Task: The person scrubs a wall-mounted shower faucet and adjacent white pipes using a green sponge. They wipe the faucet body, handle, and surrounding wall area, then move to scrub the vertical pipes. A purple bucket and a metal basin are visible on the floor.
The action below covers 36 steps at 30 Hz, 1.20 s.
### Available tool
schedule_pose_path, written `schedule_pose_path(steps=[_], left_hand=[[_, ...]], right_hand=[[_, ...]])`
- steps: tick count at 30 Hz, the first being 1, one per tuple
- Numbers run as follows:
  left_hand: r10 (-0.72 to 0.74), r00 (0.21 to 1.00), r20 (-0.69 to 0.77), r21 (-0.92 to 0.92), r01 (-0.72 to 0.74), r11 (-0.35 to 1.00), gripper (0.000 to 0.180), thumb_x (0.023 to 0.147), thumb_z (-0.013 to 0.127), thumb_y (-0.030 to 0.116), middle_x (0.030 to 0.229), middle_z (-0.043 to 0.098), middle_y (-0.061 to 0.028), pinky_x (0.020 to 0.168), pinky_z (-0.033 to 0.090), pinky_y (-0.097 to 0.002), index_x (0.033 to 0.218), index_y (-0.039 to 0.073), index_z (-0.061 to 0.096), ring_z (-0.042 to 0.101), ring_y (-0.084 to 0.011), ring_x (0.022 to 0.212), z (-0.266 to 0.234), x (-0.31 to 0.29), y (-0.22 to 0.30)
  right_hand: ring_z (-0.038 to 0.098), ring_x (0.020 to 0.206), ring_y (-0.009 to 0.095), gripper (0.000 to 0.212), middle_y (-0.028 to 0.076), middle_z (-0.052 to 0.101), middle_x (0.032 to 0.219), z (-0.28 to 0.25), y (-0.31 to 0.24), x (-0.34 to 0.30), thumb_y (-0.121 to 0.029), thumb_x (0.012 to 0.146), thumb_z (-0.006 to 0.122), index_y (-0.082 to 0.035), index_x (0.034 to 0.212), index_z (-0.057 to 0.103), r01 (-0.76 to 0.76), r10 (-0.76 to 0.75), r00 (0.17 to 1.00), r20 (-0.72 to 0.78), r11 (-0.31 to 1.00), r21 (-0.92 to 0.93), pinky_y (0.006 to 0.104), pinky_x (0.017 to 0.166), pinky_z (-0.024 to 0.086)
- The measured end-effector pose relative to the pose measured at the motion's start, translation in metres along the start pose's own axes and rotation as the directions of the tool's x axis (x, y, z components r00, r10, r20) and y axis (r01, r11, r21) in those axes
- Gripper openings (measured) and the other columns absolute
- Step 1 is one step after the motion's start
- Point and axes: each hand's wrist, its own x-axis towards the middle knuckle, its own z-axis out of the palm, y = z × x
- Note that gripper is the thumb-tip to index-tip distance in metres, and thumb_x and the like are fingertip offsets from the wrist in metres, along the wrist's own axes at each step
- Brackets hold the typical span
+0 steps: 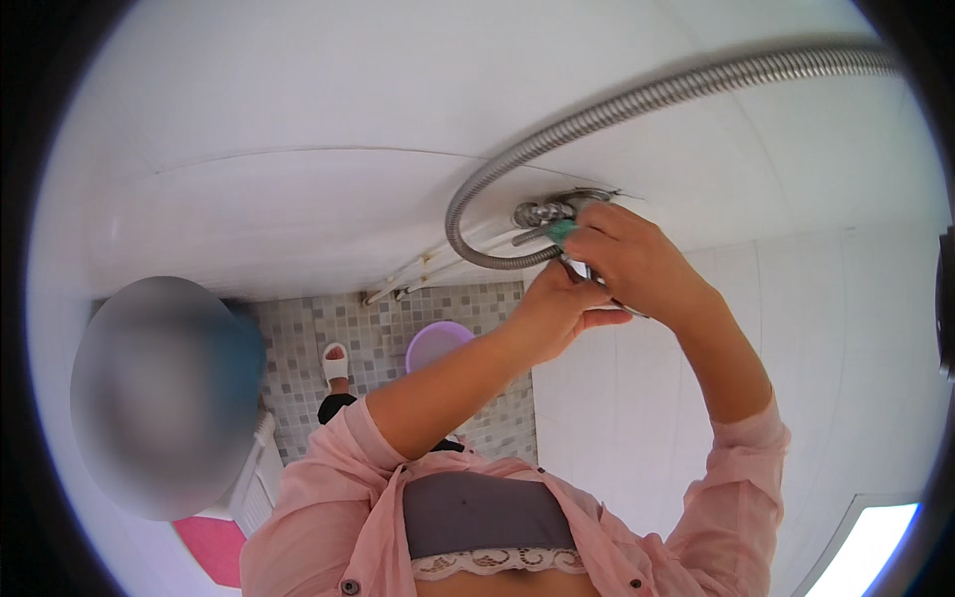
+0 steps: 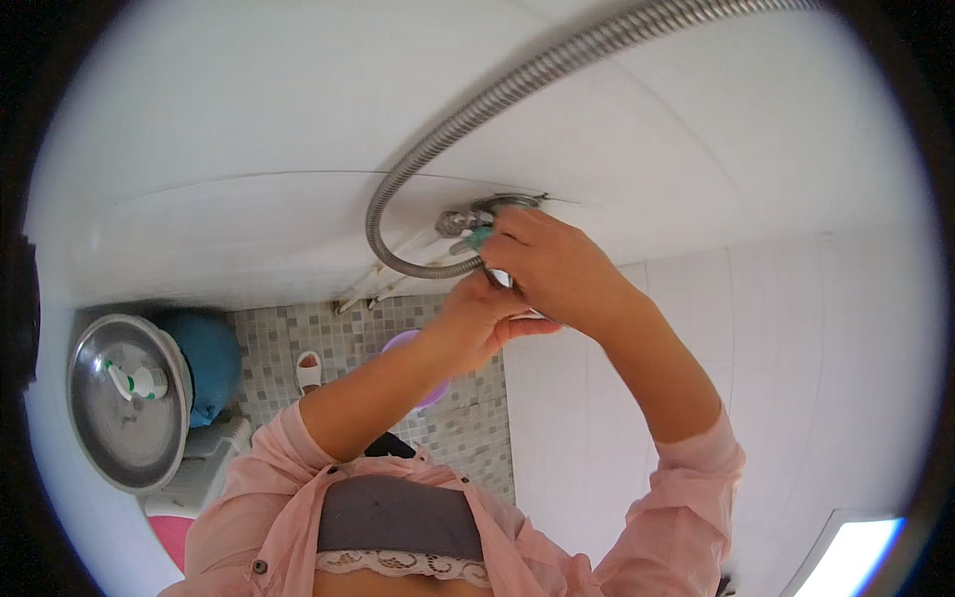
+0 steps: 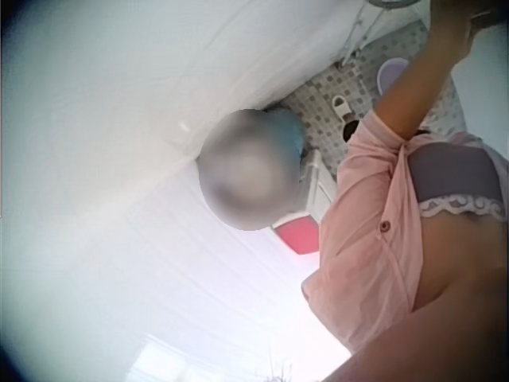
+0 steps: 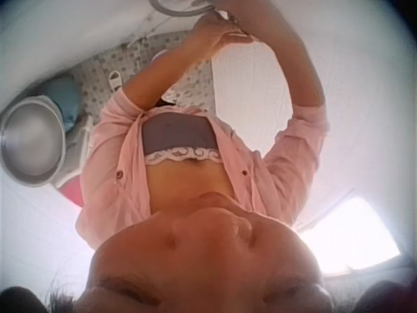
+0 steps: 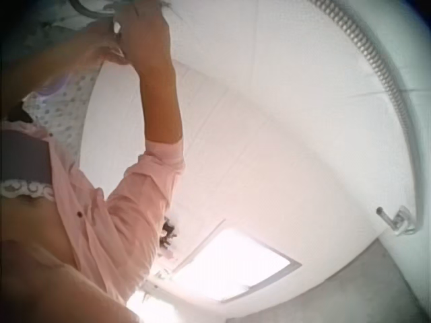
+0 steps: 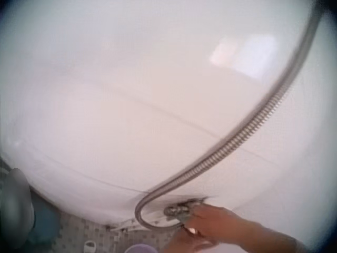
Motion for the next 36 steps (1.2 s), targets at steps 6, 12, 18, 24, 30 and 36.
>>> schedule_pose_path(steps=[6, 12, 18, 24, 30, 36], left_hand=[[-0.014, 1.0, 0.021, -0.024, 0.014, 1.0, 0.023, 0.089, 0.057, -0.002, 0.108, 0.059, -0.0109, 0.091, 0.057, -0.0458, 0.112, -0.002, 0.051, 0.064, -0.0282, 0.104, 0.0, -0.001, 0.0], [-0.027, 1.0, 0.004, -0.017, 0.027, 0.999, 0.021, 0.09, 0.059, 0.003, 0.109, 0.06, -0.0096, 0.092, 0.055, -0.0443, 0.11, 0.0, 0.054, 0.063, -0.0279, 0.105, -0.007, -0.003, 0.002], [-0.077, 0.964, 0.255, -0.283, 0.151, 0.947, 0.04, 0.103, 0.041, 0.037, 0.12, 0.061, -0.0093, 0.096, 0.048, -0.0427, 0.122, 0.005, 0.055, 0.058, -0.0227, 0.114, -0.037, 0.003, 0.013], [-0.071, 0.994, -0.083, -0.113, 0.062, 0.992, 0.034, 0.102, 0.047, 0.038, 0.107, 0.066, -0.0062, 0.087, 0.052, -0.0393, 0.113, 0.008, 0.059, 0.064, -0.018, 0.098, -0.003, -0.001, 0.011], [-0.069, 0.994, -0.082, 0.103, 0.077, 0.992, 0.028, 0.097, 0.059, 0.025, 0.113, 0.065, -0.0104, 0.091, 0.052, -0.0392, 0.112, 0.002, 0.058, 0.065, -0.0219, 0.1, -0.008, 0.003, 0.011], [-0.007, 0.973, -0.231, 0.263, 0.069, 0.962, 0.021, 0.089, 0.063, 0.007, 0.113, 0.064, -0.014, 0.088, 0.055, -0.0383, 0.106, -0.003, 0.059, 0.065, -0.0243, 0.101, 0.007, 0.007, 0.012]], right_hand=[[0.055, 0.078, 0.023, 0.015, 0.006, 0.052, 0.084, -0.005, 0.024, -0.049, 0.003, 0.076, 0.063, -0.005, 0.087, 0.058, -0.244, 0.243, 0.97, 0.023, 0.967, 0.08, 0.0324, 0.063, 0.048], [0.052, 0.078, 0.016, 0.005, 0.006, 0.055, 0.088, -0.015, 0.001, -0.063, -0.007, 0.094, 0.055, -0.005, 0.091, 0.058, -0.443, 0.646, 0.744, -0.172, 0.669, 0.597, 0.0274, 0.073, 0.045], [0.056, 0.084, 0.024, 0.033, 0.015, 0.059, 0.097, 0.019, -0.039, -0.047, -0.016, 0.08, 0.066, 0.001, 0.107, 0.056, -0.151, 0.087, 0.979, -0.185, 0.919, -0.364, 0.0326, 0.071, 0.045], [0.059, 0.073, 0.03, 0.034, 0.021, 0.06, 0.09, 0.06, -0.066, -0.047, -0.018, 0.08, 0.064, 0.005, 0.102, 0.051, -0.434, 0.336, 0.9, -0.276, 0.65, -0.624, 0.0388, 0.064, 0.047], [0.064, 0.064, 0.029, 0.032, 0.013, 0.064, 0.069, 0.011, -0.043, -0.063, -0.03, 0.088, 0.063, -0.001, 0.095, 0.052, -0.524, 0.572, 0.811, 0.123, 0.803, -0.282, 0.0397, 0.059, 0.049], [0.064, 0.066, 0.027, 0.027, 0.012, 0.067, 0.076, -0.006, -0.03, -0.112, -0.029, 0.097, 0.056, -0.002, 0.099, 0.056, -0.659, 0.702, 0.708, 0.078, 0.617, 0.43, 0.0351, 0.062, 0.05]])
